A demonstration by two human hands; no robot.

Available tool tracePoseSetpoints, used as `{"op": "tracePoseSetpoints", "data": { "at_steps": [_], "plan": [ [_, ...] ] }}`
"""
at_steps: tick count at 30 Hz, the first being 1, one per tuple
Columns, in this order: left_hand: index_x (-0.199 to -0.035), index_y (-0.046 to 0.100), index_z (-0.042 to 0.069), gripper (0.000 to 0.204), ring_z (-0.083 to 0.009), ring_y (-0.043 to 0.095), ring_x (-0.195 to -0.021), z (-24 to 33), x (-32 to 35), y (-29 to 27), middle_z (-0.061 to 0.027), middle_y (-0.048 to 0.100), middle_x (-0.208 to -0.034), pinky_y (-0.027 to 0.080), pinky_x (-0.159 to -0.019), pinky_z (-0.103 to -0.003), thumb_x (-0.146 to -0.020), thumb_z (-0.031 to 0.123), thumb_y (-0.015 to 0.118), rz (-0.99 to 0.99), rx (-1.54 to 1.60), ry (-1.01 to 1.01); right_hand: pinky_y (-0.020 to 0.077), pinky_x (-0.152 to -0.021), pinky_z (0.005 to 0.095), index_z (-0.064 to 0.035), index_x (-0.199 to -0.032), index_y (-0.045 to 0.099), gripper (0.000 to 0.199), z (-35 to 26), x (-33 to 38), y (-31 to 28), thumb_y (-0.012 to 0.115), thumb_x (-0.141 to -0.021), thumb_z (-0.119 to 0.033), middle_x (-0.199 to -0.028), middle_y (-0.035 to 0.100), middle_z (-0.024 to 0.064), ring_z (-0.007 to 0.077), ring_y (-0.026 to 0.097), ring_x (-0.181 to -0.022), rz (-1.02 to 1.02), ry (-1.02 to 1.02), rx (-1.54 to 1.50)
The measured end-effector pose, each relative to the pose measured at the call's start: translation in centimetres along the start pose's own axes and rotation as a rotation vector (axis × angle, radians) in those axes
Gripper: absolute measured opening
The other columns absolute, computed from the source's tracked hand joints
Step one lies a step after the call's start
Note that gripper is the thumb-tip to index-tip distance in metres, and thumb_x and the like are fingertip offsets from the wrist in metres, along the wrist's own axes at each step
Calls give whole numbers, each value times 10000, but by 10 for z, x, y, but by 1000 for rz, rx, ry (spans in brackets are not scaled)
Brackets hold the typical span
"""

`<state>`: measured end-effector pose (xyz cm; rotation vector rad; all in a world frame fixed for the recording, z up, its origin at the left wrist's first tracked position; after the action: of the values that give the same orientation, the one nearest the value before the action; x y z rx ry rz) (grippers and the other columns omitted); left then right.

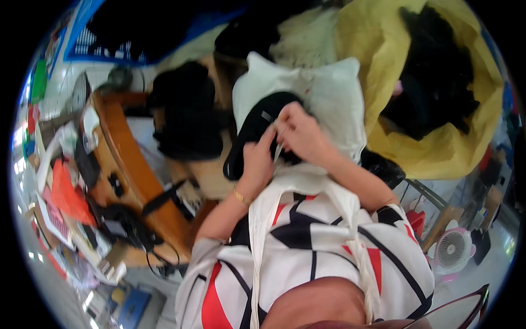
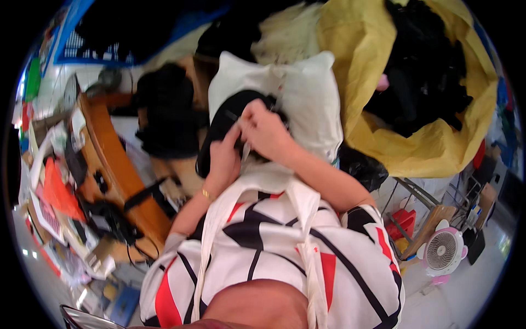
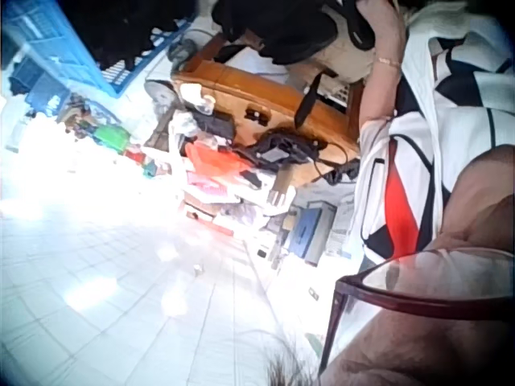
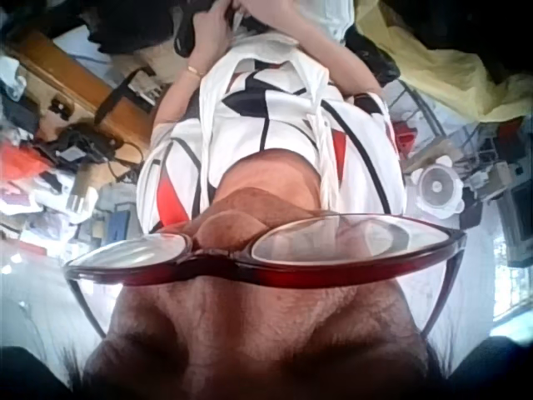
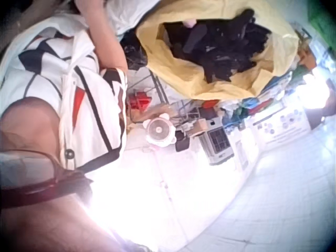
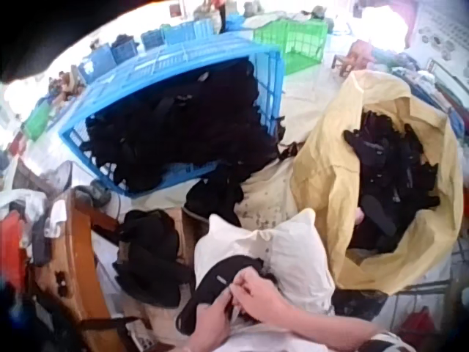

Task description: The person sits on the floor and sews a small red tag onto the heel of a black slip-on shoe using a needle and thread. They repeatedly pull the thread through the fabric to secure the tag, handling the shoe and thread with both hands.

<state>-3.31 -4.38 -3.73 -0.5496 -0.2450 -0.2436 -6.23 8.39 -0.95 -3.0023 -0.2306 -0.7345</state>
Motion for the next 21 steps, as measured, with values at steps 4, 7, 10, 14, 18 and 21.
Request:
{"op": "tracePoseSetpoints", "data": {
  "at_steps": [4,7,10,14,18,21],
  "plan": [
    [-1234,610,-35,309,-196,645,-1041,26,1,-5,-118,680,-1172,479,-927,-317,-936,25,558,68,496,51,510,-592,444,-89,-897,579,128,-52,12,-12,616,-889,-212,-749,607,97,313,643,-709,217,-607,808],
    [-1152,651,-40,240,-109,612,-977,23,-4,9,-41,674,-1095,488,-862,-258,-924,28,619,14,735,-213,512,-669,393,-107,-967,632,169,-56,15,-24,662,-872,-244,-912,589,102,318,630,-807,109,-484,664],
    [-1004,704,-10,132,-73,606,-825,32,-11,11,7,693,-930,500,-729,-243,-887,50,688,-79,550,-84,495,-655,351,-68,-949,623,122,-45,25,-30,678,-856,-124,-881,573,105,292,607,-757,75,-493,491],
    [-810,697,-8,103,-66,575,-648,71,-26,16,-25,668,-695,475,-576,-274,-844,80,740,-336,162,88,491,-612,308,-50,-912,616,65,-46,45,-67,656,-890,-96,-861,604,71,207,609,-686,293,-599,268],
    [-811,657,-24,188,-187,592,-560,122,-33,35,-130,646,-663,471,-552,-311,-784,116,780,-579,-65,432,463,-509,217,-68,-926,580,117,-8,46,-107,562,-995,-162,-880,649,48,91,591,-592,315,-207,-344],
    [-866,635,-17,239,-300,611,-676,137,-28,52,-159,626,-744,504,-654,-376,-740,117,788,-704,-258,642,455,-451,191,-100,-1003,478,175,11,52,-89,482,-1038,-272,-888,675,91,104,596,-540,88,-59,-694]
  ]
}}
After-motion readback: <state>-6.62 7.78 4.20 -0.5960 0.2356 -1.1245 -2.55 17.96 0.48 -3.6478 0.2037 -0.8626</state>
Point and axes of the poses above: each hand's wrist, its own x-axis away from the middle knuckle, its own y-axis out of the palm, z = x × y, the point moved 10 cm from there along -x, towards the middle knuckle
